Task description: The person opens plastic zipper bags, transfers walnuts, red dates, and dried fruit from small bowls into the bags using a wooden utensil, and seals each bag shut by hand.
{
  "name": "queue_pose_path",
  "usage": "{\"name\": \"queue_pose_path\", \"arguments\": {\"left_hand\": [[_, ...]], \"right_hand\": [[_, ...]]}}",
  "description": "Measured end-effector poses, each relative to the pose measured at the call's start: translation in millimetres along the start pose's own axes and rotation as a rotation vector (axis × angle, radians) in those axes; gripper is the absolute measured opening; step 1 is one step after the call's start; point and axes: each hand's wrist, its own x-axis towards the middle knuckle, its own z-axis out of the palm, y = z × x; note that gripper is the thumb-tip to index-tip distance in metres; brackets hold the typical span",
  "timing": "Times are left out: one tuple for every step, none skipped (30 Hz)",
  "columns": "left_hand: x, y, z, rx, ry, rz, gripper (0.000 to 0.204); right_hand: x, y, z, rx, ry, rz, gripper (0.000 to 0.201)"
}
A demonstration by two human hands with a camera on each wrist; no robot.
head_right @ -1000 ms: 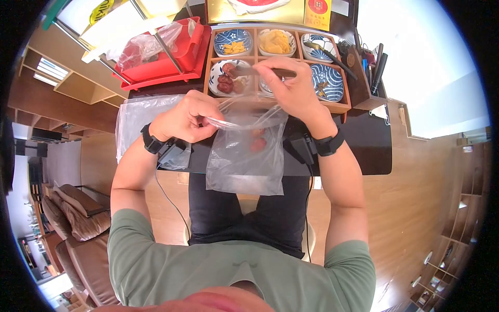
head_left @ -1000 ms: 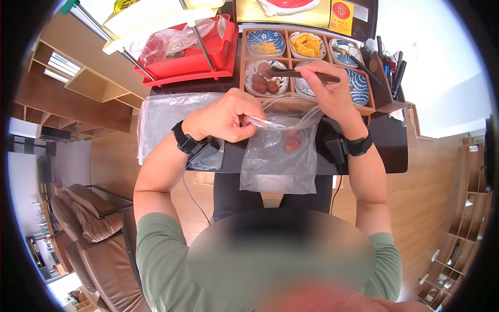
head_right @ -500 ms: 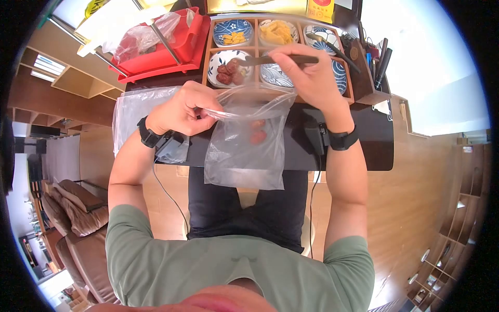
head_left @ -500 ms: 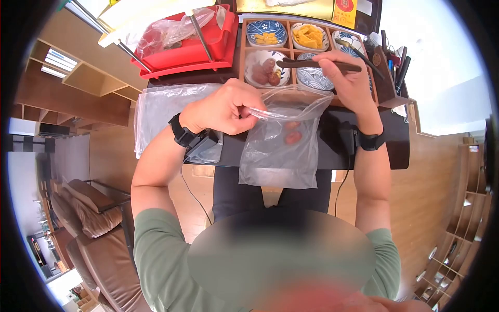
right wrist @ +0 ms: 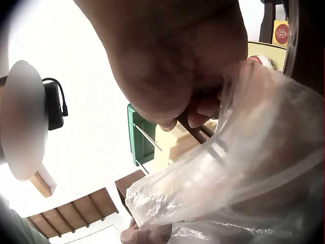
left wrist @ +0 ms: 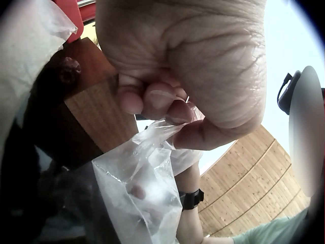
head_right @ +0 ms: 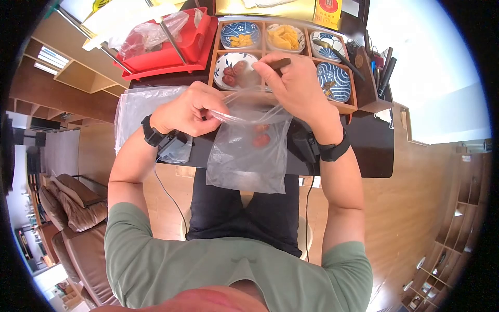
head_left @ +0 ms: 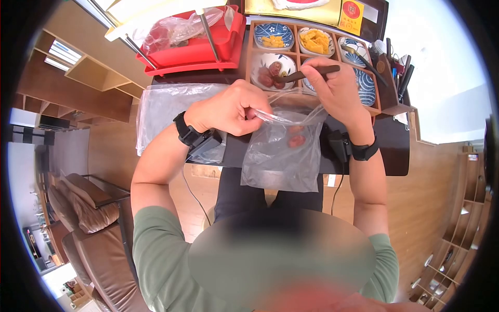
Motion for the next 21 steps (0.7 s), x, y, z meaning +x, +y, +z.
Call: {"name": "queue_pose_path", "arguments": {"left_hand": [[0, 3, 1, -0.020, 0.003, -0.024, 0.014], [2, 4, -1, -0.039, 0.004, -0.047, 0.014], [2, 3, -1, -0.035, 0.003, -0.046, 0.014], [2, 3, -1, -0.023, 0.000, -0.032, 0.013], [2, 2, -1, -0.011, -0.005, -0.016, 0.013], [2, 3, -2, -0.013, -0.009, -0.017, 0.013], [1, 3, -3, 0.001, -0.023, -0.030, 0.013], [1, 3, -3, 0.015, -0.036, -0.041, 0.013], [2, 3, -3, 0.014, -0.037, -0.039, 0.013], [3, 3, -3, 0.015, -0.016, -0.026, 0.012], [2, 4, -1, 0.013, 0.006, -0.015, 0.011], [1, 4, 0, 0.007, 0.006, -0.018, 0.011], [1, 4, 0, 0.008, 0.014, -0.022, 0.011], [1, 3, -1, 0.007, 0.020, -0.027, 0.012], [1, 3, -1, 0.002, 0.018, -0.029, 0.012], [1, 2, -1, 0.010, 0.024, -0.016, 0.012], [1, 1, -1, 0.014, 0.029, -0.005, 0.013], [-1, 0, -1, 0.024, 0.022, -0.020, 0.013], [-1, 0, -1, 0.011, 0.021, -0.023, 0.013], [0, 0, -1, 0.017, 0.021, -0.016, 0.013], [0, 1, -1, 0.023, 0.021, -0.010, 0.014]], "right_hand": [[3, -3, 1, -0.016, -0.006, 0.011, 0.018], [7, -3, 2, -0.018, 0.001, 0.001, 0.018], [8, -2, 5, -0.010, -0.037, 0.014, 0.017], [8, -1, 7, -0.001, -0.075, 0.029, 0.016], [8, 0, 9, 0.000, -0.071, 0.028, 0.016], [7, 1, 11, -0.003, -0.066, 0.010, 0.016], [6, 2, 12, -0.007, -0.061, -0.006, 0.017], [5, 3, 11, -0.009, -0.058, -0.004, 0.017], [5, 5, 9, 0.010, -0.009, 0.017, 0.017], [5, 8, 7, 0.029, 0.038, 0.039, 0.018], [4, 11, 6, 0.029, 0.035, 0.045, 0.018], [3, 15, 6, 0.048, 0.086, 0.029, 0.020], [3, 19, 4, 0.067, 0.137, 0.012, 0.021], [2, 23, 1, 0.051, 0.127, 0.012, 0.022], [3, 28, -2, 0.050, 0.127, 0.017, 0.022], [3, 32, -4, 0.124, 0.165, 0.008, 0.023], [0, 33, -7, 0.197, 0.203, 0.004, 0.023], [-4, 31, -14, 0.254, 0.222, 0.034, 0.021], [-6, 33, -20, 0.251, 0.220, 0.047, 0.021], [-5, 38, -28, 0.492, 0.142, -0.003, 0.020], [-6, 41, -34, 0.733, 0.063, -0.052, 0.020]]}}
